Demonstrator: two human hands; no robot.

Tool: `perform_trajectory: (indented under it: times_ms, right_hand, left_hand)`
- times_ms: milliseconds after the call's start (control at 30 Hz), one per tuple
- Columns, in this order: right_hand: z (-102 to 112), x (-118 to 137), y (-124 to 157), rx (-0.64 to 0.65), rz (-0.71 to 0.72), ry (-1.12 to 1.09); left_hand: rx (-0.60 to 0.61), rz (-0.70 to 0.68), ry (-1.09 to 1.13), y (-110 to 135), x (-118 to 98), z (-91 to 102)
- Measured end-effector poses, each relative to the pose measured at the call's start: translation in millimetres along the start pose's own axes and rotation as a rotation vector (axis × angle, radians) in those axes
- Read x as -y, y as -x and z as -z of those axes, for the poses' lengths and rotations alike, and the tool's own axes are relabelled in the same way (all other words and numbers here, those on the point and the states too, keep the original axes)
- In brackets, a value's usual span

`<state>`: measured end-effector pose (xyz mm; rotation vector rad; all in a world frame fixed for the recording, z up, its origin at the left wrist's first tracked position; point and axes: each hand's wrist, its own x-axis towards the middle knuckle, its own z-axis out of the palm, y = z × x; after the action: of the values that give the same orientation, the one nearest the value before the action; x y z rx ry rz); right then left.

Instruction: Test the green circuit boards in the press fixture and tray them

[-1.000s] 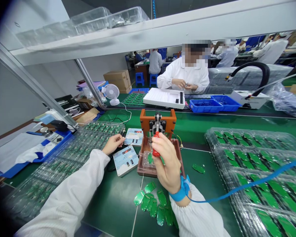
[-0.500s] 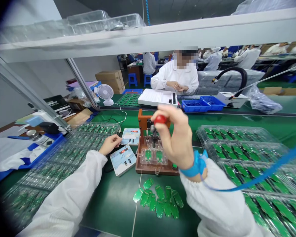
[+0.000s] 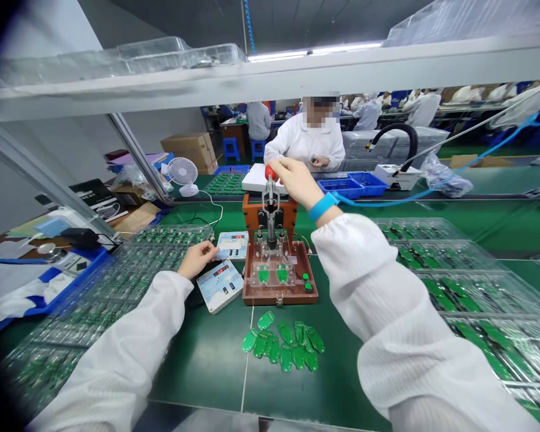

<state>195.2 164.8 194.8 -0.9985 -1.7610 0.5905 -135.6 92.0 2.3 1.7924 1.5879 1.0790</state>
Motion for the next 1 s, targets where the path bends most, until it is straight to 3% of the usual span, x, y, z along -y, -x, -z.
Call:
perform_trajectory:
  times_ms: [100,167,267,367,500,700,800,1000]
  right_hand:
    - [10,-23,47,-0.215,0.046,0.084]
    - [12,-43,91,-0.286,0.022,0.131]
    - [0,-71,158,-0.181,-0.016,0.192]
    - [-26,-85,202,-0.039,-0.024,0.237]
    - [-48,-88,214,0.057,-0.054,0.251]
    - [-37,-86,204,0.153,-0.190,0.030]
    - [-34,-76,222,0.195,-0.291,-0.133]
    - [-54,-45,272,0.218,-0.471,-0.296]
  left_hand:
    - [-0.021,-0.058,-0.007,9,-33,-10.3]
    - [0.026,-0.115,0.009,22,-53,-25.5]
    - [0.140,-0.258,-0.061,44,-73,-54.0]
    - [0.151,-0.356,-0.208,60,-80,-77.0]
    - [0.124,-0.389,-0.259,60,-82,-90.5]
    - [0.089,-0.215,-0.001,60,-84,-88.7]
    - [0.070,-0.114,0.132,76,-87,-85.8]
    - [0.234,-0.054,0.183,122,-94,-92.7]
